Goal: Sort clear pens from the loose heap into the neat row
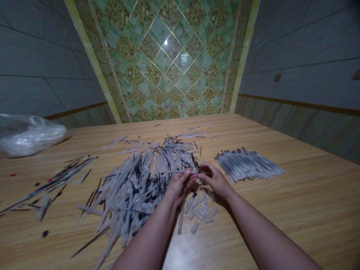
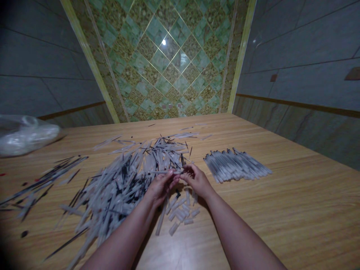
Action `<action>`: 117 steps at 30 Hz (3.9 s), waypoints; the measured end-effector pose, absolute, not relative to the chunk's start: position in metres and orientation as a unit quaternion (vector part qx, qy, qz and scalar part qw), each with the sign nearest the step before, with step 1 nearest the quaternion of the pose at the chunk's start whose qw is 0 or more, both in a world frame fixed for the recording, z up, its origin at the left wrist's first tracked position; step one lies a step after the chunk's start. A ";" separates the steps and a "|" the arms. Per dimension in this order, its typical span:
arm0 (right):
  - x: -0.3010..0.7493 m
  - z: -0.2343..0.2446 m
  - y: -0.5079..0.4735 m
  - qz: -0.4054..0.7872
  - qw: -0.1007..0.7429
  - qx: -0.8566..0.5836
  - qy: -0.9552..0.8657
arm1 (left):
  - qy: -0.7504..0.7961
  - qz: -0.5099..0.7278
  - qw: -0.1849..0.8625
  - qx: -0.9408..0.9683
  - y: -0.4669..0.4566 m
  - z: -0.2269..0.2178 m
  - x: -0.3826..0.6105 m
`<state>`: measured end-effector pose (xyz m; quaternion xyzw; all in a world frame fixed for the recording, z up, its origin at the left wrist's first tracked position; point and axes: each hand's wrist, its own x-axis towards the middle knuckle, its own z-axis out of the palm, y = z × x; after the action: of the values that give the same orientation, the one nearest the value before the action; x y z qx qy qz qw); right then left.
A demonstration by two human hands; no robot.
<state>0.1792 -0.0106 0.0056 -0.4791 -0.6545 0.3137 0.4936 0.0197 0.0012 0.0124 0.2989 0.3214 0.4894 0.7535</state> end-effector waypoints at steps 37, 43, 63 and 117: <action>0.179 -0.001 -0.010 0.305 0.471 -0.484 -0.672 | 0.315 0.490 0.755 0.301 -0.001 0.012 0.020; 0.179 0.002 -0.013 0.317 0.473 -0.485 -0.663 | 0.302 0.487 0.756 0.315 -0.003 0.012 0.021; 0.185 0.011 -0.024 0.144 0.247 -0.607 -0.741 | 0.479 0.503 0.546 0.468 0.010 0.010 0.004; 0.198 -0.001 -0.008 0.379 0.454 -0.492 -0.639 | 0.473 0.245 0.163 0.831 0.000 0.015 -0.004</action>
<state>0.1979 -0.0077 -0.0008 -0.4921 -0.6390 0.3789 0.4538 -0.0035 -0.0003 0.0152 0.8305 0.4728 0.2448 0.1633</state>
